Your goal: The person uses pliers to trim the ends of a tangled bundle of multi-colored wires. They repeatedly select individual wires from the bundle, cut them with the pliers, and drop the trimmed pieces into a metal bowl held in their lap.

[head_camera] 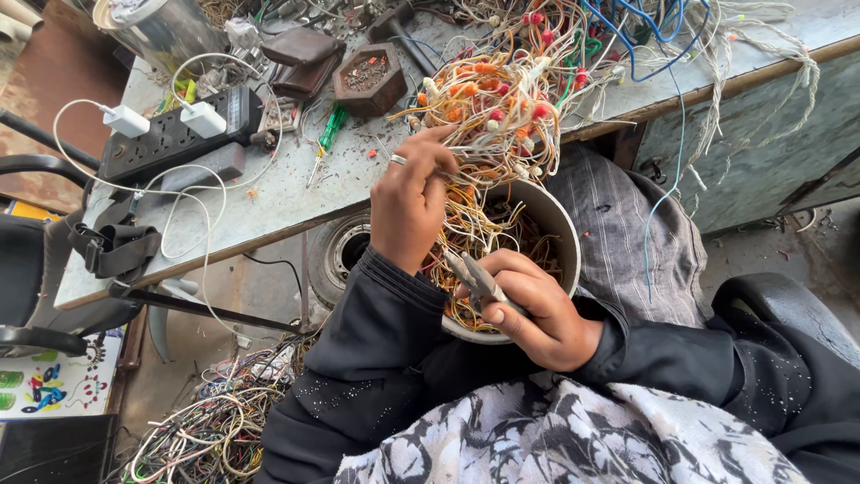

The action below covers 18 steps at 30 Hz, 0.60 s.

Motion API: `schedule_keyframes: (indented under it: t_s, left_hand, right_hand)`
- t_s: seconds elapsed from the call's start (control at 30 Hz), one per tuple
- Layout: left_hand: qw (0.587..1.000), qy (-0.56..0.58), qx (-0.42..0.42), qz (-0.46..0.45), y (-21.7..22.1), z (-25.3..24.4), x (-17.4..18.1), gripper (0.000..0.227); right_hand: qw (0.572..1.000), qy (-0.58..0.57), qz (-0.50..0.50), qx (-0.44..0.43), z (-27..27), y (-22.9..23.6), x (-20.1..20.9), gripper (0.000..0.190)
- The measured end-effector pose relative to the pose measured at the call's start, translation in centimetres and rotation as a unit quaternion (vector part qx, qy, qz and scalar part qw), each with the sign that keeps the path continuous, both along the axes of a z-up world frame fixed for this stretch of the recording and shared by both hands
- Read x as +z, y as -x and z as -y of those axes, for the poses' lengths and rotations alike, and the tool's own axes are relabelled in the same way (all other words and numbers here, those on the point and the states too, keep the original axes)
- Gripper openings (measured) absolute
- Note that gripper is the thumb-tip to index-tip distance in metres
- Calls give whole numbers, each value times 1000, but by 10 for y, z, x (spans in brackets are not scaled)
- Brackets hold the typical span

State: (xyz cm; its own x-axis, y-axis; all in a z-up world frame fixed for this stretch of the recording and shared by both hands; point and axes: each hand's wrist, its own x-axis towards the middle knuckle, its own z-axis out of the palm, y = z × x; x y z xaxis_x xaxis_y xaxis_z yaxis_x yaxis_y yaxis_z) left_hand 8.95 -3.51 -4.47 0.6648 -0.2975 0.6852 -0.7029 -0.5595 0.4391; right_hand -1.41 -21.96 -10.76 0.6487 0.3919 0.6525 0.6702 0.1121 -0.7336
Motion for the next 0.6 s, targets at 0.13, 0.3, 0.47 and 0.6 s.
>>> schedule_keyframes:
  t_s: [0.13, 0.3, 0.47, 0.6]
  left_hand:
    - [999, -34, 5, 18, -1, -4, -1, 21]
    - [997, -69, 10, 14, 15, -2, -2, 10]
    - [982, -169, 54, 69, 20, 2, -9, 38]
    - [968, -201, 92, 120, 21, 2, -18, 35]
  right_hand:
    - [1000, -7, 4, 3, 0, 0, 0, 31]
    - [1000, -4, -3, 4, 0, -1, 2, 32]
    - [1000, -10, 7, 8, 0, -1, 1, 31]
    - [999, -27, -36, 4, -3, 0, -2, 34]
